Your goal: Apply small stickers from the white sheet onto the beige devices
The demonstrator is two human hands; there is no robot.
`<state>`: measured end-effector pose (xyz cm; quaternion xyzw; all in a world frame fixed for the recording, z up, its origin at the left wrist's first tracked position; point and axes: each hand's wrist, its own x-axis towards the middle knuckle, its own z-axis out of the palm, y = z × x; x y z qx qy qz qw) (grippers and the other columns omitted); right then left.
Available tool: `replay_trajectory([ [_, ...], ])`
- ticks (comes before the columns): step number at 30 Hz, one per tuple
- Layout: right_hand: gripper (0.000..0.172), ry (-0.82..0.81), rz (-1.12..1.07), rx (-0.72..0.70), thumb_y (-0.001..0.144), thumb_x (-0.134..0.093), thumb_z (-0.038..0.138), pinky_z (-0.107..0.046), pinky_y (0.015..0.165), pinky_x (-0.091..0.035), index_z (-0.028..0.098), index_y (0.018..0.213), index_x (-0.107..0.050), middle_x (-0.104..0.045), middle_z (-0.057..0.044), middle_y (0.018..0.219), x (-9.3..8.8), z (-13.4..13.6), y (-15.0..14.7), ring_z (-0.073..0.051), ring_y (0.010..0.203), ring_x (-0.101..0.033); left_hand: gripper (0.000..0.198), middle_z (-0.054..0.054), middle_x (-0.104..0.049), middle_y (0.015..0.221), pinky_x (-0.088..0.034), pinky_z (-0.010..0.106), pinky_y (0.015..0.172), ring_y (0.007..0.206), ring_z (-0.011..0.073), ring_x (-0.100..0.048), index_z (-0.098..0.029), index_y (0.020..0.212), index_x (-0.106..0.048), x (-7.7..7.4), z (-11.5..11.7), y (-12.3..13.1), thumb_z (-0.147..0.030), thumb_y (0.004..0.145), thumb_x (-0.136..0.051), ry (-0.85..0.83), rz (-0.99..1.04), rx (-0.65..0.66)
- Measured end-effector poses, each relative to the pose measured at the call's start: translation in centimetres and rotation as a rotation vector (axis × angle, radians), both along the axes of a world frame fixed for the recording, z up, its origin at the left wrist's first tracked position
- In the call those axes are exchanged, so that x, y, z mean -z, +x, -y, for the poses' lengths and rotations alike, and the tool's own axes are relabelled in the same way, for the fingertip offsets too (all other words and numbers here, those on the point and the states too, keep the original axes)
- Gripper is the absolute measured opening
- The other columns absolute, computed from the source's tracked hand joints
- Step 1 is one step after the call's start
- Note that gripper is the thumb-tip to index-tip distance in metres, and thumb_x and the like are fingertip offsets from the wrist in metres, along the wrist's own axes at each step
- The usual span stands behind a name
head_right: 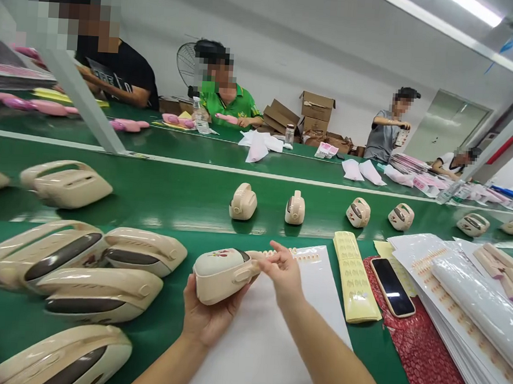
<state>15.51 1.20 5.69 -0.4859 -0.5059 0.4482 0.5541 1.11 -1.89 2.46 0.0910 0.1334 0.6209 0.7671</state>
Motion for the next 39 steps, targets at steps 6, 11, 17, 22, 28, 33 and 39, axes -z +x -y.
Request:
replay_trajectory([
  [6,0.019,-0.026,-0.17,0.069,0.063,-0.069,0.036,-0.047,0.101,-0.027,0.021,0.058,-0.059,-0.053,-0.009,0.124,0.3,2.2,-4.4,-0.026,0.123,-0.039,0.058,0.004,-0.065,0.113,-0.05,0.027,0.084,0.101,0.0194,-0.061,-0.031,0.131,-0.039,-0.4,0.0,-0.1,-0.05,0.078,-0.052,0.003,0.061,-0.03],
  [11,0.02,0.019,-0.142,0.041,0.064,-0.068,0.036,-0.044,0.099,-0.031,0.021,0.056,-0.056,-0.055,-0.009,0.119,0.0,1.8,-4.3,-0.025,0.124,-0.038,0.049,0.005,-0.066,0.111,-0.051,0.027,0.082,0.099,0.0187,-0.062,-0.029,0.126,-0.046,-0.3,0.1,0.2,-0.048,0.08,-0.049,0.031,0.128,-0.003],
  [17,0.022,0.056,-0.156,0.046,0.066,-0.066,0.038,-0.043,0.095,-0.036,0.021,0.057,-0.054,-0.055,-0.01,0.118,0.1,2.0,-4.3,-0.025,0.122,-0.041,0.053,0.005,-0.064,0.115,-0.049,0.026,0.084,0.103,0.0184,-0.06,-0.029,0.128,-0.043,-0.8,0.3,0.4,-0.051,0.08,-0.049,0.0,0.137,0.009],
  [22,0.021,0.088,-0.136,0.073,0.068,-0.064,0.038,-0.042,0.095,-0.035,0.021,0.059,-0.055,-0.055,-0.009,0.118,0.5,2.0,-4.6,-0.025,0.123,-0.04,0.057,0.005,-0.063,0.116,-0.05,0.026,0.084,0.103,0.0191,-0.06,-0.03,0.132,-0.037,-0.6,0.4,0.4,-0.049,0.08,-0.05,0.042,0.132,0.004],
  [28,0.021,0.106,-0.106,0.081,0.069,-0.063,0.039,-0.042,0.094,-0.036,0.021,0.061,-0.054,-0.055,-0.009,0.114,1.0,2.1,-4.6,-0.026,0.12,-0.042,0.06,0.005,-0.061,0.12,-0.05,0.026,0.084,0.107,0.0196,-0.058,-0.032,0.133,-0.034,-0.6,0.5,0.6,-0.049,0.079,-0.052,0.041,0.119,0.004],
  [33,0.018,0.216,0.055,0.153,0.075,-0.056,0.036,-0.043,0.095,-0.036,0.021,0.066,-0.052,-0.055,-0.009,0.108,1.3,2.2,-4.6,-0.023,0.111,-0.048,0.054,0.006,-0.062,0.117,-0.052,0.025,0.079,0.102,0.0186,-0.061,-0.03,0.132,-0.037,-0.7,0.4,0.7,-0.051,0.082,-0.046,0.018,0.132,0.01],
  [39,0.015,0.389,0.318,0.146,0.072,-0.059,0.033,-0.043,0.091,-0.039,0.022,0.076,-0.051,-0.053,-0.009,0.099,1.0,1.6,-3.9,-0.024,0.104,-0.05,0.064,0.007,-0.062,0.118,-0.053,0.022,0.076,0.107,0.021,-0.058,-0.028,0.135,-0.032,-0.3,0.5,0.5,-0.048,0.078,-0.055,0.042,0.1,0.024],
])
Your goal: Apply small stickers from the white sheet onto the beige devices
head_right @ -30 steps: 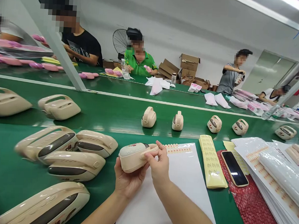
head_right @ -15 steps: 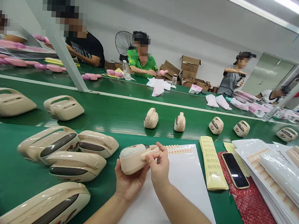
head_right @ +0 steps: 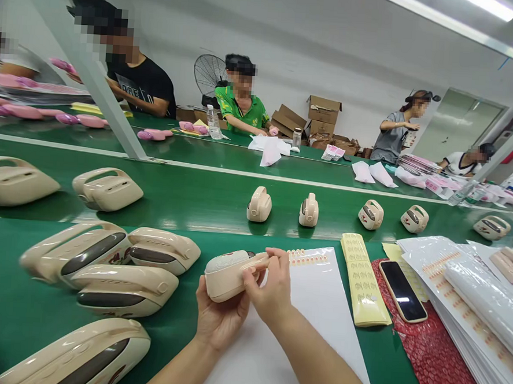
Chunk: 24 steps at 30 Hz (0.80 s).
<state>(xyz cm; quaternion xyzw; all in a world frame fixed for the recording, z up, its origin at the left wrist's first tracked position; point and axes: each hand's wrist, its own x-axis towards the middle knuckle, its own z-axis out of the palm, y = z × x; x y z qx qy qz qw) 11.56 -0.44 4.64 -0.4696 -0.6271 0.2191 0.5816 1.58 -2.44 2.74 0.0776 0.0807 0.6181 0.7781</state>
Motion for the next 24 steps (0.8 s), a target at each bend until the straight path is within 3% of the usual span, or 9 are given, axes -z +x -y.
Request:
replay_trajectory([
  [4,0.042,-0.159,-0.063,-0.087,0.07,-0.061,0.036,-0.042,0.096,-0.036,0.021,0.107,-0.048,-0.048,-0.01,0.113,0.3,-0.6,0.6,-0.024,0.112,-0.044,0.066,0.004,-0.059,0.123,-0.05,0.024,0.083,0.112,0.0202,-0.054,-0.032,0.137,-0.026,0.3,0.1,-0.2,-0.047,0.079,-0.053,0.02,-0.005,0.018],
  [8,0.035,-0.346,0.019,-0.432,0.077,-0.053,0.032,-0.037,0.093,-0.039,0.023,0.111,-0.05,-0.052,-0.007,0.114,-0.2,-2.6,3.3,-0.021,0.108,-0.049,0.067,0.002,-0.06,0.122,-0.05,0.022,0.081,0.115,0.0211,-0.052,-0.036,0.135,-0.027,0.8,-0.4,-1.0,-0.047,0.076,-0.056,0.165,0.076,0.141],
  [9,0.031,-0.393,0.065,-0.465,0.08,-0.049,0.03,-0.036,0.089,-0.041,0.022,0.11,-0.052,-0.055,-0.006,0.11,-0.5,-3.4,4.4,-0.02,0.104,-0.051,0.068,0.002,-0.06,0.121,-0.051,0.022,0.08,0.115,0.0215,-0.052,-0.037,0.134,-0.028,0.9,-0.5,-1.2,-0.049,0.074,-0.057,0.193,0.094,0.169],
  [10,0.028,-0.429,0.12,-0.427,0.081,-0.046,0.026,-0.035,0.087,-0.042,0.022,0.107,-0.054,-0.056,-0.006,0.107,-0.9,-4.3,5.6,-0.019,0.1,-0.053,0.068,0.002,-0.061,0.119,-0.051,0.022,0.079,0.115,0.0218,-0.052,-0.038,0.134,-0.03,1.0,-0.6,-1.5,-0.051,0.073,-0.057,0.204,0.103,0.187],
  [12,0.026,-0.455,0.234,-0.171,0.082,-0.042,0.019,-0.037,0.091,-0.039,0.02,0.103,-0.058,-0.056,-0.007,0.107,-1.2,-6.0,7.7,-0.02,0.101,-0.051,0.069,0.003,-0.063,0.114,-0.052,0.022,0.077,0.112,0.0228,-0.054,-0.036,0.132,-0.034,1.0,-0.8,-1.9,-0.053,0.071,-0.059,0.166,0.078,0.18],
  [14,0.024,-0.464,0.311,0.048,0.078,-0.046,0.014,-0.04,0.096,-0.033,0.018,0.095,-0.062,-0.055,-0.01,0.106,-0.9,-7.3,9.1,-0.023,0.107,-0.047,0.069,0.004,-0.066,0.108,-0.054,0.024,0.075,0.105,0.0239,-0.059,-0.033,0.13,-0.038,1.0,-0.9,-2.0,-0.051,0.068,-0.063,0.091,0.002,0.124],
  [15,0.02,-0.479,0.328,0.083,0.075,-0.05,0.013,-0.042,0.096,-0.031,0.017,0.088,-0.064,-0.056,-0.01,0.103,-0.5,-7.8,9.5,-0.025,0.108,-0.045,0.069,0.004,-0.067,0.106,-0.055,0.026,0.074,0.101,0.024,-0.061,-0.033,0.129,-0.039,0.9,-1.0,-1.9,-0.049,0.068,-0.065,0.053,-0.05,0.082],
  [20,0.012,-0.538,0.289,0.004,0.064,-0.058,0.009,-0.036,0.084,-0.041,0.018,0.056,-0.06,-0.061,-0.006,0.083,1.4,-8.3,9.9,-0.024,0.095,-0.054,0.064,0.004,-0.067,0.103,-0.055,0.034,0.073,0.097,0.0258,-0.062,-0.03,0.123,-0.046,0.9,-1.1,-1.3,-0.043,0.065,-0.07,-0.058,-0.398,-0.073],
  [24,0.009,-0.523,0.186,-0.019,0.07,-0.057,0.021,-0.033,0.081,-0.042,0.018,0.062,-0.06,-0.062,-0.006,0.089,-0.3,-7.3,10.4,-0.02,0.092,-0.056,0.08,0.008,-0.063,0.109,-0.051,0.039,0.08,0.105,0.0319,-0.055,-0.023,0.121,-0.046,0.7,-0.9,-1.0,-0.036,0.05,-0.079,0.027,-0.853,-0.115],
])
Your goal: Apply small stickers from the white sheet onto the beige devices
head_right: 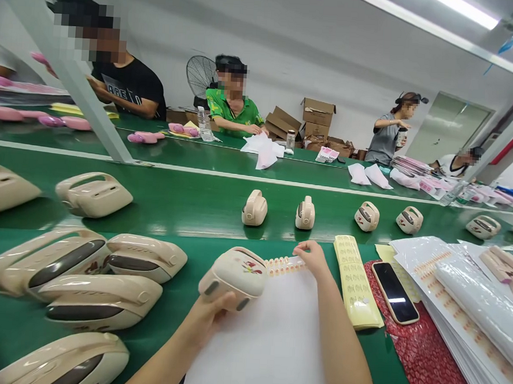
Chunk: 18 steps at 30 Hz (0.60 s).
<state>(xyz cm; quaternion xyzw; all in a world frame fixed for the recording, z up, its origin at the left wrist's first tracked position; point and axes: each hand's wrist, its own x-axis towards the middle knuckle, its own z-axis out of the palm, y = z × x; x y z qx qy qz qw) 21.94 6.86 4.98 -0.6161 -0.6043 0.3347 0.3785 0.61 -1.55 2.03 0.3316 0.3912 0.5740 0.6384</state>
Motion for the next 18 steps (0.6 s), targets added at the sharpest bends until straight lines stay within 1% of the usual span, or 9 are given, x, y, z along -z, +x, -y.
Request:
replay_trajectory([
  [2,0.012,0.021,-0.114,-0.066,0.07,-0.059,0.028,-0.032,0.08,-0.043,0.018,0.065,-0.06,-0.061,-0.006,0.092,-1.8,1.1,0.0,-0.019,0.094,-0.056,0.088,0.008,-0.056,0.12,-0.047,0.042,0.086,0.11,0.0331,-0.052,-0.026,0.125,-0.039,0.1,0.2,0.2,-0.029,0.046,-0.08,0.136,-0.278,-0.018],
  [4,0.016,0.02,-0.253,-0.224,0.067,-0.064,0.033,-0.031,0.076,-0.044,0.018,0.064,-0.061,-0.06,-0.006,0.093,-3.5,2.5,-0.7,-0.018,0.089,-0.057,0.088,0.008,-0.048,0.129,-0.04,0.045,0.093,0.117,0.0331,-0.046,-0.027,0.126,-0.035,0.5,0.4,0.4,-0.025,0.049,-0.077,0.283,-0.524,-0.021],
  [6,0.017,-0.005,-0.317,-0.388,0.062,-0.069,0.033,-0.031,0.071,-0.044,0.018,0.062,-0.06,-0.059,-0.005,0.092,-4.7,3.9,-1.9,-0.016,0.081,-0.056,0.083,0.011,-0.043,0.133,-0.034,0.045,0.098,0.124,0.0326,-0.039,-0.026,0.127,-0.033,1.2,0.5,0.5,-0.021,0.053,-0.072,0.385,-0.695,0.036],
  [7,0.016,-0.019,-0.301,-0.437,0.061,-0.07,0.031,-0.03,0.069,-0.044,0.018,0.061,-0.06,-0.058,-0.004,0.092,-5.1,4.6,-2.5,-0.015,0.078,-0.055,0.083,0.012,-0.041,0.135,-0.034,0.046,0.098,0.125,0.0327,-0.037,-0.025,0.127,-0.031,1.6,0.5,0.5,-0.019,0.054,-0.071,0.416,-0.747,0.077],
  [8,0.015,-0.031,-0.268,-0.459,0.06,-0.071,0.029,-0.029,0.067,-0.043,0.019,0.06,-0.06,-0.057,-0.003,0.091,-5.3,5.1,-3.2,-0.014,0.077,-0.055,0.084,0.014,-0.039,0.137,-0.035,0.046,0.097,0.125,0.033,-0.036,-0.025,0.128,-0.03,1.9,0.5,0.5,-0.017,0.055,-0.07,0.437,-0.782,0.112],
  [10,0.012,-0.047,-0.194,-0.451,0.061,-0.07,0.022,-0.028,0.067,-0.043,0.019,0.058,-0.059,-0.054,-0.002,0.089,-5.4,5.7,-4.3,-0.013,0.078,-0.053,0.085,0.015,-0.038,0.138,-0.039,0.047,0.093,0.124,0.0337,-0.039,-0.025,0.13,-0.027,2.3,0.5,0.5,-0.014,0.056,-0.068,0.458,-0.833,0.151],
  [14,0.015,-0.08,-0.109,-0.428,0.063,-0.067,0.013,-0.029,0.072,-0.044,0.018,0.055,-0.056,-0.05,-0.002,0.089,-5.5,5.9,-5.1,-0.014,0.082,-0.052,0.083,0.013,-0.039,0.138,-0.044,0.046,0.088,0.121,0.0337,-0.043,-0.027,0.13,-0.027,2.1,0.5,0.3,-0.01,0.058,-0.065,0.488,-0.906,0.157],
  [18,0.018,-0.072,-0.116,-0.43,0.064,-0.066,0.01,-0.03,0.075,-0.043,0.018,0.054,-0.053,-0.049,-0.001,0.089,-5.3,5.7,-5.1,-0.015,0.086,-0.051,0.082,0.012,-0.039,0.138,-0.045,0.043,0.088,0.12,0.0323,-0.044,-0.026,0.129,-0.028,1.8,0.6,0.4,-0.01,0.057,-0.066,0.513,-0.915,0.133],
])
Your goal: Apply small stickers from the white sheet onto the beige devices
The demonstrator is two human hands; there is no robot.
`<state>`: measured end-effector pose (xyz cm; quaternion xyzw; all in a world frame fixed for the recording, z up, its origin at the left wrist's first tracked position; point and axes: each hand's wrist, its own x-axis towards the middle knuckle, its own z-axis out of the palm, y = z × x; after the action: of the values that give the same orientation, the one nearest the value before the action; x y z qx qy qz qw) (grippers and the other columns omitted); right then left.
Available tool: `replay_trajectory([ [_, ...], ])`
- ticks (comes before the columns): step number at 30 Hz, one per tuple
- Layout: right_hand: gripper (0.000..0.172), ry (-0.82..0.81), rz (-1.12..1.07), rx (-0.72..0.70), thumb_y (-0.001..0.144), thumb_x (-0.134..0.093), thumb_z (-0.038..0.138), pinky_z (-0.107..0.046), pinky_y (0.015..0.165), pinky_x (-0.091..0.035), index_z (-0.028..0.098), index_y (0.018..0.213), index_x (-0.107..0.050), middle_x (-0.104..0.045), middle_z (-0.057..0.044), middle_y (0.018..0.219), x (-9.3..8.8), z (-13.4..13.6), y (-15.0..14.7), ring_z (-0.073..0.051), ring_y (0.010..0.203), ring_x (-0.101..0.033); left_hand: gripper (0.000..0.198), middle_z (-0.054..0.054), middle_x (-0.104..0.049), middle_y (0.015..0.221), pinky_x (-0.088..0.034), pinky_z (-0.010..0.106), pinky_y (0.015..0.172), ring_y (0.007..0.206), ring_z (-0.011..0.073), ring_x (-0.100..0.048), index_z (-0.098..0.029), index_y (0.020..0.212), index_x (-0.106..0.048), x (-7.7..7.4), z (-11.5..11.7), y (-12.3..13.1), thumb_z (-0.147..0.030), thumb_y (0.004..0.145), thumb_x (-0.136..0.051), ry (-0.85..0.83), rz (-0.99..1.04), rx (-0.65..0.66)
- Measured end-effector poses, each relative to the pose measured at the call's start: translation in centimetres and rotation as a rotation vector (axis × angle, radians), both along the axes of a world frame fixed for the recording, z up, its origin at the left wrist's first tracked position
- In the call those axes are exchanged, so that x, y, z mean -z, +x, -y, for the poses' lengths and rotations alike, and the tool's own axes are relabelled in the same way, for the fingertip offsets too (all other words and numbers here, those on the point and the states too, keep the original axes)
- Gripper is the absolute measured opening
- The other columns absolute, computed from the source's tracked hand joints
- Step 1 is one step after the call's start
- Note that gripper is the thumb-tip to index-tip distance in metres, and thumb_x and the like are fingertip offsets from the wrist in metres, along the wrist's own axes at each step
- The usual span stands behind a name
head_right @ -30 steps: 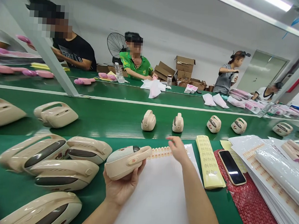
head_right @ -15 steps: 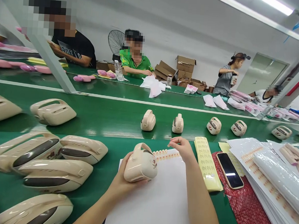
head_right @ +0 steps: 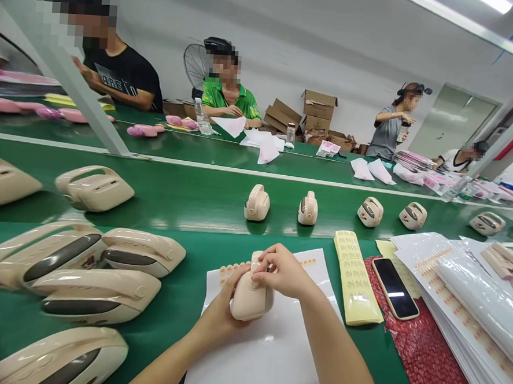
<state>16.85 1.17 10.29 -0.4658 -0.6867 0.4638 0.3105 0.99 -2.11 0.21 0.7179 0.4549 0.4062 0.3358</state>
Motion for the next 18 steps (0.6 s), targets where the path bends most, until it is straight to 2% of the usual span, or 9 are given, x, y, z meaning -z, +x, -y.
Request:
replay_trajectory([
  [5,0.019,0.023,-0.023,0.001,0.065,-0.066,0.012,-0.03,0.074,-0.043,0.017,0.054,-0.051,-0.048,-0.001,0.09,0.8,-0.2,-0.1,-0.014,0.083,-0.051,0.085,0.012,-0.043,0.135,-0.045,0.044,0.088,0.119,0.033,-0.045,-0.025,0.13,-0.027,0.4,-0.2,0.2,-0.014,0.057,-0.068,-0.028,0.03,-0.013],
  [10,0.017,0.055,-0.006,-0.006,0.067,-0.065,0.013,-0.029,0.073,-0.043,0.018,0.057,-0.052,-0.048,-0.001,0.09,1.4,-0.3,0.0,-0.013,0.08,-0.05,0.084,0.013,-0.041,0.136,-0.042,0.046,0.091,0.12,0.0336,-0.043,-0.025,0.129,-0.027,0.4,-0.3,0.3,-0.014,0.057,-0.068,-0.037,0.053,0.002],
  [15,0.013,0.149,0.096,-0.069,0.071,-0.062,0.014,-0.029,0.072,-0.045,0.019,0.062,-0.053,-0.046,-0.002,0.091,1.0,0.0,0.2,-0.014,0.083,-0.05,0.083,0.013,-0.041,0.136,-0.042,0.045,0.089,0.117,0.0334,-0.045,-0.025,0.13,-0.025,0.4,-0.2,0.4,-0.015,0.058,-0.066,-0.07,0.047,-0.007],
  [18,0.009,0.22,0.171,-0.124,0.074,-0.06,0.014,-0.031,0.079,-0.045,0.021,0.07,-0.056,-0.045,-0.003,0.097,0.7,0.3,0.4,-0.015,0.089,-0.05,0.083,0.013,-0.041,0.135,-0.044,0.044,0.086,0.113,0.033,-0.049,-0.025,0.129,-0.026,0.6,-0.3,0.5,-0.015,0.058,-0.066,-0.076,0.054,-0.009],
])
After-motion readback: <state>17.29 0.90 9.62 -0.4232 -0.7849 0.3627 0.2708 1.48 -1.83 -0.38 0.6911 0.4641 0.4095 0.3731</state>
